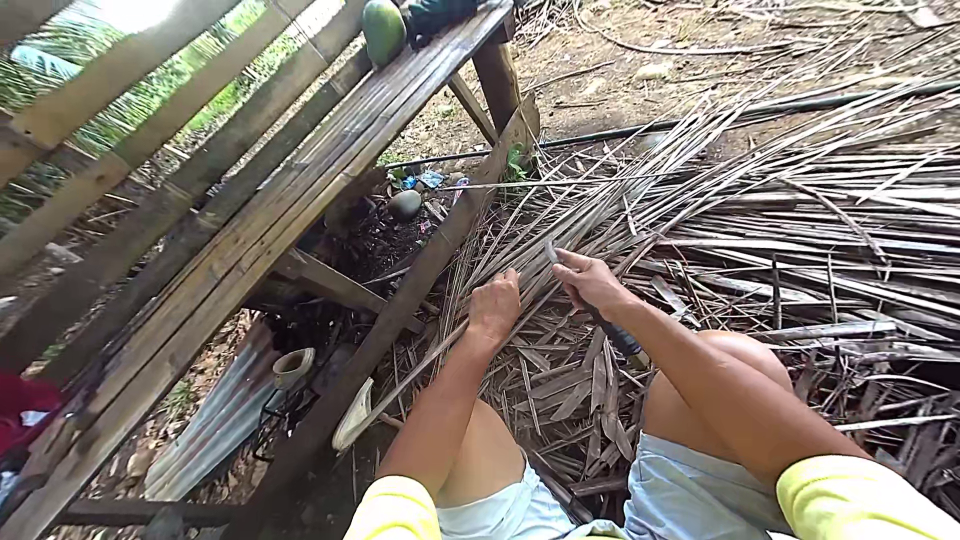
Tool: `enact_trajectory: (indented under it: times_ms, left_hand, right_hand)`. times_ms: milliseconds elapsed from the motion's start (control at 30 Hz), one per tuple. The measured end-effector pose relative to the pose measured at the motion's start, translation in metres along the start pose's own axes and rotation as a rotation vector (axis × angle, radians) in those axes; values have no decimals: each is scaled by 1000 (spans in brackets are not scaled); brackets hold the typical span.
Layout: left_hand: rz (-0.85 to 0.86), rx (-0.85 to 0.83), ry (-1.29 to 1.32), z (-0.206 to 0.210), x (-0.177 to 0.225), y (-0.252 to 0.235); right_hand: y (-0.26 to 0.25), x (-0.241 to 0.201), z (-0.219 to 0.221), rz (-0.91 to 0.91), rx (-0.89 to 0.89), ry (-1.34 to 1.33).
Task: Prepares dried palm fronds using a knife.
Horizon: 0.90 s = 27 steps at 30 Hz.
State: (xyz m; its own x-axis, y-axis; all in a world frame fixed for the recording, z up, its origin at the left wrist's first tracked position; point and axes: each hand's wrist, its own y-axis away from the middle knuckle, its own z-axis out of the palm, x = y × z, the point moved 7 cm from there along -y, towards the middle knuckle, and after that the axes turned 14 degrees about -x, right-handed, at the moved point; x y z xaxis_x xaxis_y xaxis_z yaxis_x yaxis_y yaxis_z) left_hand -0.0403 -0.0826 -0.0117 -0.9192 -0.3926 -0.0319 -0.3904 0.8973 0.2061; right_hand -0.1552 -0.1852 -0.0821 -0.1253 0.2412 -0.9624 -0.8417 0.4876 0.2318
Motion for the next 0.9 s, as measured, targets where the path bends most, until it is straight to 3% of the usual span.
enact_trajectory:
  times_ms: [200, 400, 467, 567, 667, 900]
  left_hand:
    - [-1, -181, 9, 4, 6, -10]
    - [44, -159, 77, -6, 3, -3]
    - [-1, -191, 109, -6, -7, -4]
    - [-15, -243, 207, 1, -19, -13]
    - [108, -287, 348, 11, -17, -22]
    - [204, -349, 492, 17, -12, -26]
  right_hand:
    - [-11, 1, 5, -27, -88, 28]
    - [-6, -6, -82, -63, 298, -227]
    - [0, -11, -99, -102, 351, -259]
    - [4, -14, -60, -70, 135, -217]
    - [3, -6, -4, -39, -128, -256]
    - [-3, -12, -12, -126, -148, -364]
